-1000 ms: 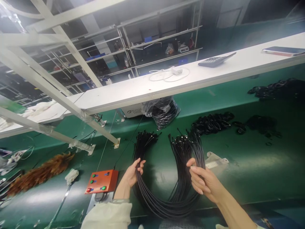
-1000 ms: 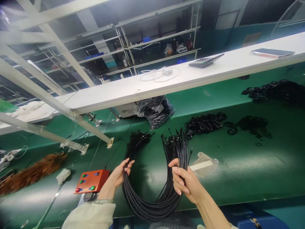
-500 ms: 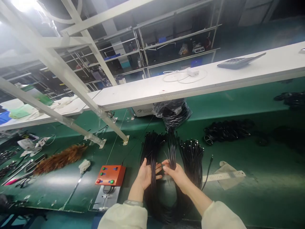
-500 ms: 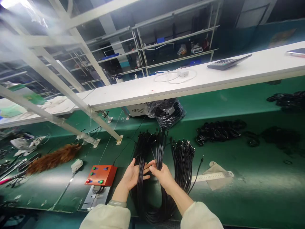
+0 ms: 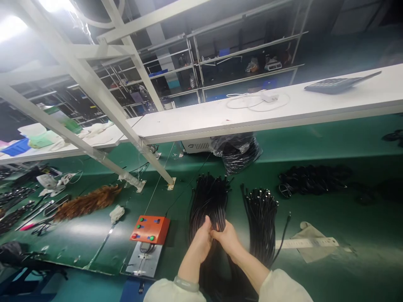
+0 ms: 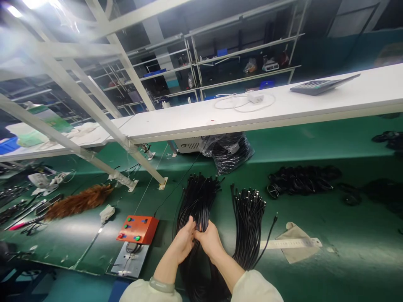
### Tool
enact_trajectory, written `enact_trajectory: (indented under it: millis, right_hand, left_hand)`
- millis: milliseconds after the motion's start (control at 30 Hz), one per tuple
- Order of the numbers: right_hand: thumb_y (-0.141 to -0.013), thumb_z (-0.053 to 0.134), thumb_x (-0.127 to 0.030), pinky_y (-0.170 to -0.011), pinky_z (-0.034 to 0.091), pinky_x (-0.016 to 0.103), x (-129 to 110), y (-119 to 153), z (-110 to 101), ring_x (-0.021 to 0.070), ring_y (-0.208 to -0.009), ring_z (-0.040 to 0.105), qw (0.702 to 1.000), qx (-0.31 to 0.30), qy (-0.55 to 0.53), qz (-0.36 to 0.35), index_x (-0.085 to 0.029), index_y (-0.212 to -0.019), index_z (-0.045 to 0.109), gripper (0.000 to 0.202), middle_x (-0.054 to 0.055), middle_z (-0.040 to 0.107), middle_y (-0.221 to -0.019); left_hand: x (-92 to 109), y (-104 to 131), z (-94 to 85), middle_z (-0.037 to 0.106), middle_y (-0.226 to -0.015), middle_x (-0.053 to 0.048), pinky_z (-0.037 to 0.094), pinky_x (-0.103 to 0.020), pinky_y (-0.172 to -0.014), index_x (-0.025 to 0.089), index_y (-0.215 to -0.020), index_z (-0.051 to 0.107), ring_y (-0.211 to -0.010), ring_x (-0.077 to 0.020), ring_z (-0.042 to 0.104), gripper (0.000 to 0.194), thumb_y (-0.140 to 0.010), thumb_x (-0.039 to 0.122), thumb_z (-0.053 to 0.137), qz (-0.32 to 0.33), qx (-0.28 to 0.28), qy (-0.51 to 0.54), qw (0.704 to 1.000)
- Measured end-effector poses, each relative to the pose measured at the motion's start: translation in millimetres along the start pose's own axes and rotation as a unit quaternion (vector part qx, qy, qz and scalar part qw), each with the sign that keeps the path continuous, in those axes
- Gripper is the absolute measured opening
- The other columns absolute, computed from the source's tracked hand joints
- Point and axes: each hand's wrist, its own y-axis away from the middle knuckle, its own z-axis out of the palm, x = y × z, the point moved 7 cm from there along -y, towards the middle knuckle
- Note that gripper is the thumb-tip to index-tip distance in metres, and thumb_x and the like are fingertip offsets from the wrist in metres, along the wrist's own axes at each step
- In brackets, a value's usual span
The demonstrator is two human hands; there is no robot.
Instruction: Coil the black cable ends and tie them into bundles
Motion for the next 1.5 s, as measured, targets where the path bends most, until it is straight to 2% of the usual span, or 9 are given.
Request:
enact_trajectory:
  millis: [133,233,400,533,700,800,1000,1267,1500]
  right_hand:
    - [-0.063,0.062,-0.017,-0.058,0.038,0.025,-1,-5,1,0.0155,-0.062,0.051,0.999,0.004,0.038,-0.010,-0.019,-0.075,0.055,0.014,-0.003,0.056,-0.066]
    - [-0.062,0.062,-0.016,-0.058,0.037,0.025,-9,-6,-2,0.0158,-0.063,0.051,0.997,0.012,0.071,-0.018,-0.019,-0.073,0.056,0.013,-0.003,0.057,-0.065]
    - [-0.060,0.062,-0.014,-0.059,0.037,0.025,-31,-10,-12,0.0155,-0.063,0.053,0.994,0.017,0.102,-0.029,-0.019,-0.072,0.057,0.013,-0.002,0.059,-0.066]
    - [-0.059,0.066,-0.016,-0.057,0.039,0.024,-47,-19,-24,0.0158,-0.063,0.057,0.996,0.008,0.084,-0.025,-0.019,-0.070,0.054,0.016,-0.002,0.061,-0.066]
    - [-0.056,0.070,-0.017,-0.057,0.045,0.025,-63,-29,-44,0.0190,-0.067,0.065,0.999,-0.005,0.046,-0.006,-0.021,-0.067,0.048,0.025,-0.001,0.065,-0.066]
    - [-0.054,0.070,-0.015,-0.055,0.046,0.025,-70,-35,-60,0.0188,-0.062,0.066,0.999,-0.003,0.038,0.000,-0.021,-0.065,0.047,0.027,-0.002,0.064,-0.061]
    - [-0.057,0.070,-0.016,-0.056,0.053,0.028,-81,-37,-82,0.0210,-0.064,0.070,1.000,-0.004,0.011,0.015,-0.019,-0.073,0.055,0.023,0.000,0.069,-0.065]
    - [-0.057,0.076,-0.015,-0.057,0.057,0.027,-107,-28,-100,0.0221,-0.069,0.074,0.999,0.033,-0.034,0.015,-0.020,-0.072,0.052,0.029,0.004,0.074,-0.078]
    - [-0.056,0.081,-0.016,-0.066,0.062,0.031,-122,-27,-136,0.0239,-0.073,0.076,0.994,0.054,-0.093,0.017,-0.021,-0.073,0.047,0.038,0.007,0.077,-0.080]
  left_hand:
    - [15,-7,-27.7,0.055,-0.134,-0.015,0.039,-0.045,-0.105,0.014,-0.118,0.060,-0.130,-0.0311,0.047,0.035,-0.086,0.028,0.065,0.094,0.133,-0.203,0.966]
    - [28,-19,-30.0,0.050,-0.141,-0.011,0.039,-0.055,-0.106,0.017,-0.124,0.057,-0.128,-0.0302,0.047,0.038,-0.088,0.029,0.064,0.143,0.186,-0.322,0.917]
    - [40,-31,-27.1,0.057,-0.131,-0.010,0.049,-0.049,-0.098,0.018,-0.121,0.060,-0.116,-0.0258,0.057,0.033,-0.092,0.033,0.061,0.180,0.197,-0.445,0.855]
    - [44,-30,-36.5,0.062,-0.123,-0.009,0.053,-0.045,-0.091,0.017,-0.118,0.061,-0.107,-0.0229,0.062,0.031,-0.093,0.034,0.060,0.206,0.190,-0.474,0.835]
    - [49,-26,-44.9,0.067,-0.111,-0.008,0.055,-0.042,-0.087,0.016,-0.114,0.062,-0.094,-0.0189,0.066,0.028,-0.095,0.035,0.056,0.264,0.174,-0.434,0.844]
    - [50,-20,-46.5,0.072,-0.104,-0.007,0.054,-0.037,-0.087,0.016,-0.111,0.064,-0.087,-0.0174,0.069,0.024,-0.096,0.027,0.048,0.305,0.156,-0.393,0.853]
    - [52,-6,-46.2,0.075,-0.099,-0.006,0.052,-0.035,-0.092,0.020,-0.103,0.068,-0.095,-0.0207,0.070,0.028,-0.088,0.027,0.045,0.374,0.111,-0.346,0.853]
    - [53,-4,-42.0,0.075,-0.097,-0.005,0.052,-0.034,-0.088,0.023,-0.099,0.071,-0.092,-0.0219,0.069,0.026,-0.088,0.036,0.051,0.384,0.073,-0.313,0.866]
    - [48,-17,-64.6,0.075,-0.108,-0.012,0.053,-0.043,-0.096,0.019,-0.100,0.068,-0.100,-0.0277,0.072,0.042,-0.083,0.056,0.057,0.362,0.060,-0.208,0.907]
